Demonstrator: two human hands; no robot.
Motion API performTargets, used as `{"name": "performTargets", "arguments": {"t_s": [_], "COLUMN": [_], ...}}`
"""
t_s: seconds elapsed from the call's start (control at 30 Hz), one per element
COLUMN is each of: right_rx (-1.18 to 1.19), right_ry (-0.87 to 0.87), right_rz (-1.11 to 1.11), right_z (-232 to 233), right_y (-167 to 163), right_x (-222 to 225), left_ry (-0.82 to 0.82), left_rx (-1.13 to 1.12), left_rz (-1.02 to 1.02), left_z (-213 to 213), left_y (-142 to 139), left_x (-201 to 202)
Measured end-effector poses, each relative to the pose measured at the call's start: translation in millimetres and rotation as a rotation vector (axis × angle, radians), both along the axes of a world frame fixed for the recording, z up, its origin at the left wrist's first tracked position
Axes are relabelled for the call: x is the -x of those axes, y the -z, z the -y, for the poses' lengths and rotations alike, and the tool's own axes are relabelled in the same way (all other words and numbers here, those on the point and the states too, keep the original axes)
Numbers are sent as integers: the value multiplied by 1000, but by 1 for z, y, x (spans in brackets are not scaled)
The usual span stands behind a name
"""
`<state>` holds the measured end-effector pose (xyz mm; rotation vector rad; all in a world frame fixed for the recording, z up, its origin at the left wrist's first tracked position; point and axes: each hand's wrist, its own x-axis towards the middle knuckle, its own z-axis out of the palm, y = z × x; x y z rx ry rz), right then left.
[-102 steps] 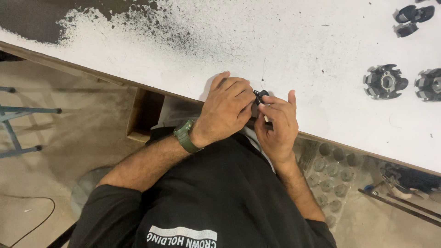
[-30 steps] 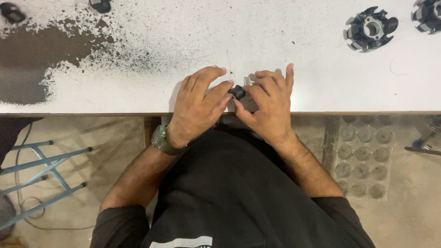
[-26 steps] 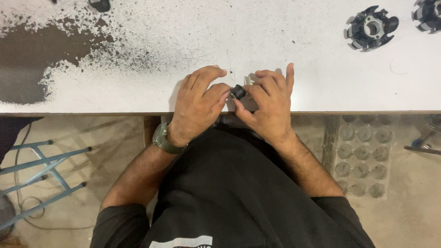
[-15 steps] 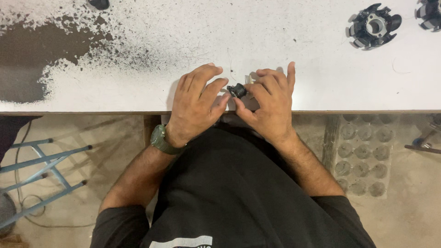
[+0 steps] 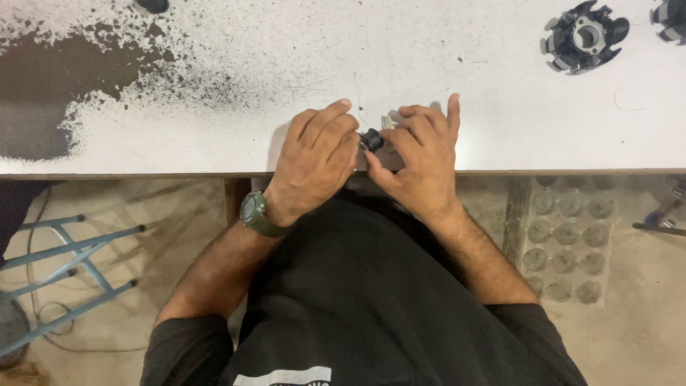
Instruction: The person sits at a workbench fitting small light-colored inserts into black plastic housings, pressing each insert in by hand and setting the completed assembly aside with other finished pieces. They repeat this assembly one piece at a time across the episode.
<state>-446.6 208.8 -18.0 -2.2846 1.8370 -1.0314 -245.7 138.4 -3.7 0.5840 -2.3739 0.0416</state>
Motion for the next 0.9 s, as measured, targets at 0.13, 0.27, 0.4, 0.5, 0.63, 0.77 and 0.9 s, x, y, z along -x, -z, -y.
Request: {"name": "performTargets", "arguments": {"t_s": [0.13,0.27,0.4,0.5,0.63,0.77,0.9], "right_rx": [-42,-35,-22,-23,-31,-31,-18], "right_ry": [-67,-113,-126,-116,-104,-97,-97], "right_rz": [-9,-26,-31,-19,-21,-17,-24], "right_z": [-1,0,0,0,0,0,-1], "right_y": [-1,-1,0,1,2,2,0], "right_x": [6,9,8,9,10,9,7], "left_ry": [98,114,59,-42,-41,48,130], "left_rx": [9,-244,-567,-696,-642,-625,-495], "left_rz": [54,37,13,16,3,-61,-11], "left_z": [5,11,13,13,14,8,4], "left_y": [-9,-17,-19,-20,-24,-28,-27], "left_x": [0,2,5,2,-10,-15,-15]}}
